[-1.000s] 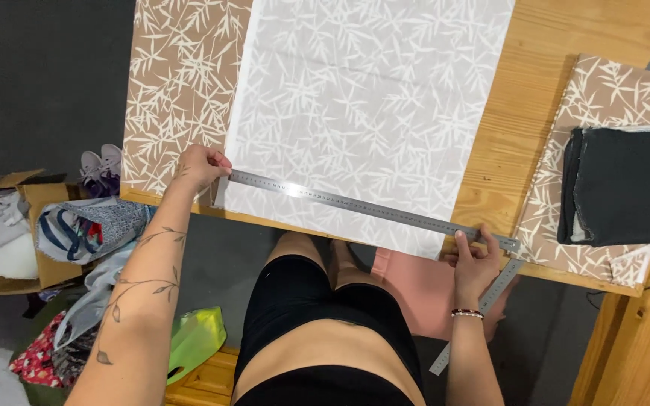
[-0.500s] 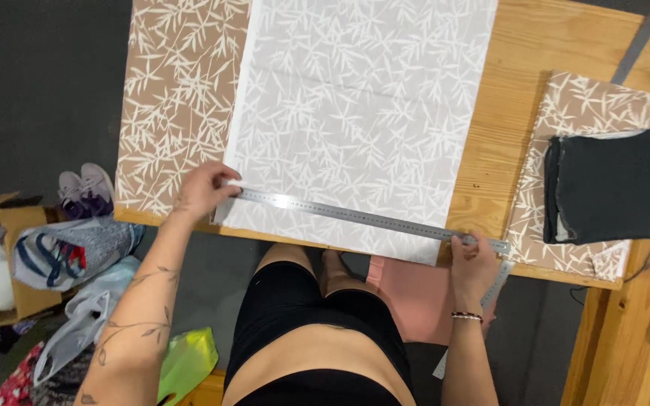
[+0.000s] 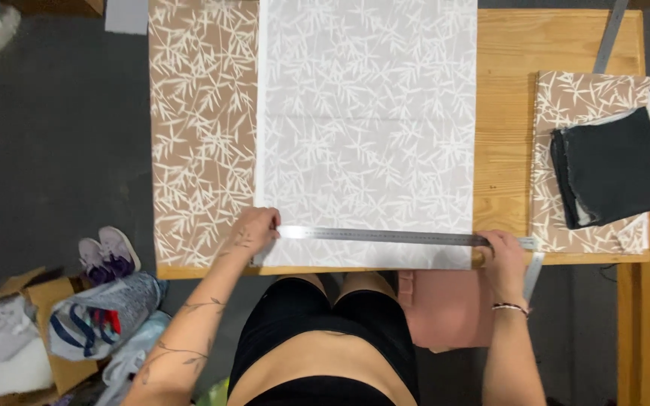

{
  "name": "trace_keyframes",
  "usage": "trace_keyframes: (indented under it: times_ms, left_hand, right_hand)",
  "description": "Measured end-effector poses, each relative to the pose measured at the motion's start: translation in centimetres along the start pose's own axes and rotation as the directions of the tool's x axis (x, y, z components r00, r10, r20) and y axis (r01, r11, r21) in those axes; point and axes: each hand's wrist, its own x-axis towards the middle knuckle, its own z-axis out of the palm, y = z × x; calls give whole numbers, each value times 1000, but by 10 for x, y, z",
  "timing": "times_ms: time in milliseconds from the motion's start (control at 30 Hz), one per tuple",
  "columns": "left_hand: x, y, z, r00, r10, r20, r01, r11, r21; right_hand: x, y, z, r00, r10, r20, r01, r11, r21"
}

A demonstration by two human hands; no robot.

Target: The person uses a long metal ruler and tailor's chalk to measure and mark lines on a piece of white and brown patterned fabric on a wooden table.

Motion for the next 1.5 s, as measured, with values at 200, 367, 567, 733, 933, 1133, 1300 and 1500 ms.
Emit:
trace_keyframes:
  times_ms: [200,367,567,733,933,1133,1300,1500]
  left_hand:
    - [6,9,-23,996,0,90,0,1000,4]
    - [12,26,-66,985,-64,162,76,994,-73]
    - [78,24,-104,986,-83,-143,49,973,-227]
    - [155,0,-103,918,-88,-386,23,985,-169]
    - [194,10,-107,838,-143,-527,67,985,-161]
    - [196,35,-107,744,-179,-643,79,980,-181]
    - [200,42,-106,627,-142,-766,-19,980,-197]
    - [191,65,-81,497,-24,-868,-44,998,-53]
  right_hand:
    - [12,-19,-15,997,71,-38,-70,997,20]
    - [56,-18,-16,997,19,-77,-14,998,65]
    - [145,-19,-18,982,-73,-176,77,997,17]
    - [233,-6,5,962,-113,-247,125,992,34]
    - [299,-3,12,975,-105,-197,113,993,30]
    - [317,-19,-8,997,-22,-79,31,993,113]
    - [326,-27,-22,997,-61,-50,66,991,120]
    - [328,-30,-27,1000,-17,21,14,994,105]
